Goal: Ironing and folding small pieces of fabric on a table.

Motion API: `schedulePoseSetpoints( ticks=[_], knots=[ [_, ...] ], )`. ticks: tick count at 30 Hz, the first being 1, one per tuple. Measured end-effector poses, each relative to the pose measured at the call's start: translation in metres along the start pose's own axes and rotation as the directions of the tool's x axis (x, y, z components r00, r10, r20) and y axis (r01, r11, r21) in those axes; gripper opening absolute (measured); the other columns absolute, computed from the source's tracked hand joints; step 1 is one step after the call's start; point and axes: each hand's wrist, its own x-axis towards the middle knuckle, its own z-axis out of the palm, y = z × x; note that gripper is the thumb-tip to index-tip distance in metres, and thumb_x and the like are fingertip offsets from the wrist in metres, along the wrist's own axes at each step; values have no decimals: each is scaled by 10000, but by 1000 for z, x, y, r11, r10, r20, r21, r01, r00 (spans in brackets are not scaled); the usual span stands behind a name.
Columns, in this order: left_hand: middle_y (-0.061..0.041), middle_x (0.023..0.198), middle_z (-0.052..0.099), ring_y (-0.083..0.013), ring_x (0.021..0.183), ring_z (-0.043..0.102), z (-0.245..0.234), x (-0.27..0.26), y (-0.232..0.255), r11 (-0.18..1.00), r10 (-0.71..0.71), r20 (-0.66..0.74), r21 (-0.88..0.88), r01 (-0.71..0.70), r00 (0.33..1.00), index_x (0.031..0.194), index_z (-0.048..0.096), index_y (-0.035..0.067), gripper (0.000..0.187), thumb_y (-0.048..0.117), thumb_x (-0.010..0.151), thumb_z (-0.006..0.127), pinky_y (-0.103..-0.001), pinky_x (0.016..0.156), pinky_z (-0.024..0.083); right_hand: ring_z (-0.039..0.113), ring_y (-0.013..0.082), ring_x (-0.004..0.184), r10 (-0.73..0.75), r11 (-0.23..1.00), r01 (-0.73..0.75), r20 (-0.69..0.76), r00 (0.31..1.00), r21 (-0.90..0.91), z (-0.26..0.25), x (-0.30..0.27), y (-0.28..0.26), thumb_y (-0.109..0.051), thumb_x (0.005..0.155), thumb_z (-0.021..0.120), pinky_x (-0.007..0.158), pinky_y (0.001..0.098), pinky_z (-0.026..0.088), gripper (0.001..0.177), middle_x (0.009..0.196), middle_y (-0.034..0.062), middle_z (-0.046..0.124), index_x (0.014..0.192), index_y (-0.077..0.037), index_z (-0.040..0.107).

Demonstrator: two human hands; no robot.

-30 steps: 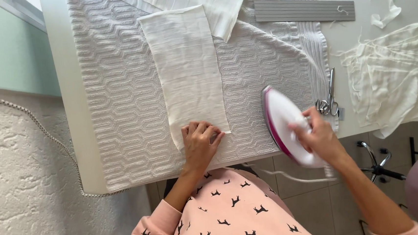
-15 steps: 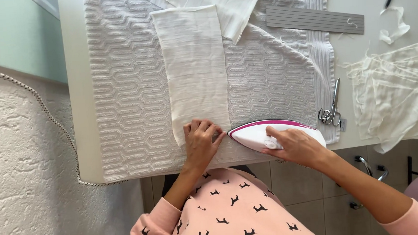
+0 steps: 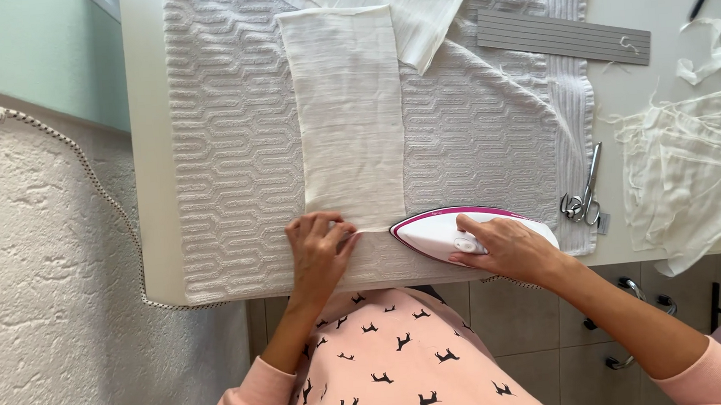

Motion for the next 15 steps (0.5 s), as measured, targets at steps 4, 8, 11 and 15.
schedulePoseSetpoints(
  ticks=[4,8,11,15],
  knots=[
    [62,992,609,-161,1042,536,-16,-3,-10,999,-29,-27,22,29,999,877,708,249,140,317,833,822,-391,984,311,734,437,935,-15,1000,15,-2,1000,-3,1,6,-3,-477,929,647,795,553,573,402,865,239,733,1137,-178,477],
    [56,973,616,-158,1040,544,-35,-7,-12,996,-94,-43,8,94,995,850,726,255,120,326,843,823,-382,983,309,737,429,942,-27,1000,27,16,1000,-3,-2,9,-12,-462,940,637,800,541,576,378,868,237,737,1138,-184,475],
    [60,973,622,-153,1045,549,-44,-12,-18,991,-129,-65,8,130,990,845,736,257,120,336,847,826,-375,993,307,736,430,942,-43,999,43,18,999,-13,-3,12,-18,-468,940,635,798,546,576,385,870,239,736,1138,-181,474],
    [68,972,627,-137,1047,555,-53,-14,-21,986,-169,-78,-25,167,983,842,751,250,118,338,853,828,-358,999,305,739,427,936,-54,998,54,16,998,-17,1,18,-19,-471,940,634,794,541,577,385,869,234,739,1133,-178,477]
  ],
)
